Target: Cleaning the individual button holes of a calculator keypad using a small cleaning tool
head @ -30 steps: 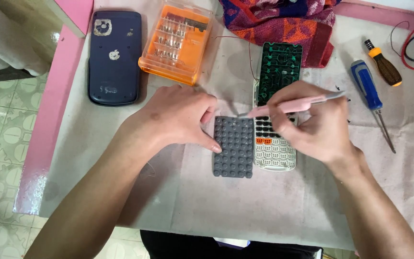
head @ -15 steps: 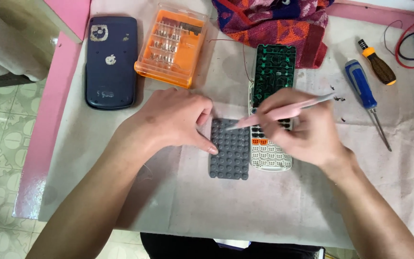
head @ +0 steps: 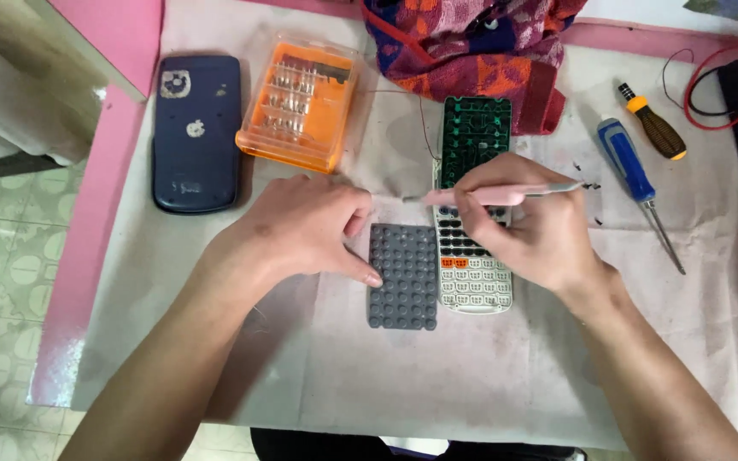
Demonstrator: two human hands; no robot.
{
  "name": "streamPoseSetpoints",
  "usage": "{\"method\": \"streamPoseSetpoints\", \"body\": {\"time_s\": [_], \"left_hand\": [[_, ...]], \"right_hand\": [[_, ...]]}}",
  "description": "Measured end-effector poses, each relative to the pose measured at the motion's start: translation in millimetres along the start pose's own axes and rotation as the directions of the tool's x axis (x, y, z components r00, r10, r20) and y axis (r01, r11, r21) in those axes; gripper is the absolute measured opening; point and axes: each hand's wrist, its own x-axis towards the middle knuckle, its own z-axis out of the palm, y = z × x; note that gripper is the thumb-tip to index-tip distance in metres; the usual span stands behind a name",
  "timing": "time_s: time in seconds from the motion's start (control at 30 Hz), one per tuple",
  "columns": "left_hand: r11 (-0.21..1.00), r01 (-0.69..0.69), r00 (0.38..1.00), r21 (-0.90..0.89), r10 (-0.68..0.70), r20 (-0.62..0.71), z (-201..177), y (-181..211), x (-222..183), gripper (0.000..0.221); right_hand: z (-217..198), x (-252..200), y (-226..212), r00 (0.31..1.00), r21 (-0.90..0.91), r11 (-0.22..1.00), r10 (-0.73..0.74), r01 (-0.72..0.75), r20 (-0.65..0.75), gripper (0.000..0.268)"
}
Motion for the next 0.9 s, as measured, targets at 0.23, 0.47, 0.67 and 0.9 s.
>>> {"method": "streamPoseSetpoints", "body": {"time_s": [0.23, 0.47, 0.67, 0.9], "left_hand": [[0.995, -0.085, 0.996, -0.061, 0.082, -0.038, -8, -2, -2, 0.045], [0.994, -0.059, 0.998, -0.088, 0.057, -0.022, -12, 3, -7, 0.042], [0.995, -0.055, 0.998, -0.088, 0.053, -0.022, -12, 3, -8, 0.045], [0.995, -0.057, 0.998, -0.08, 0.056, -0.009, -11, 2, -3, 0.047]], "right_hand": [[11, -2, 7, 1.0, 0.125, 0.992, 0.001, 0.0, -0.008, 0.011], [23, -11, 13, 0.999, 0.329, 0.943, -0.052, 0.054, -0.016, 0.012], [14, -11, 16, 0.999, 0.244, 0.97, -0.002, 0.014, -0.051, 0.004], [1, -3, 23, 0.993, 0.144, 0.99, 0.007, 0.011, -0.121, 0.01]]}}
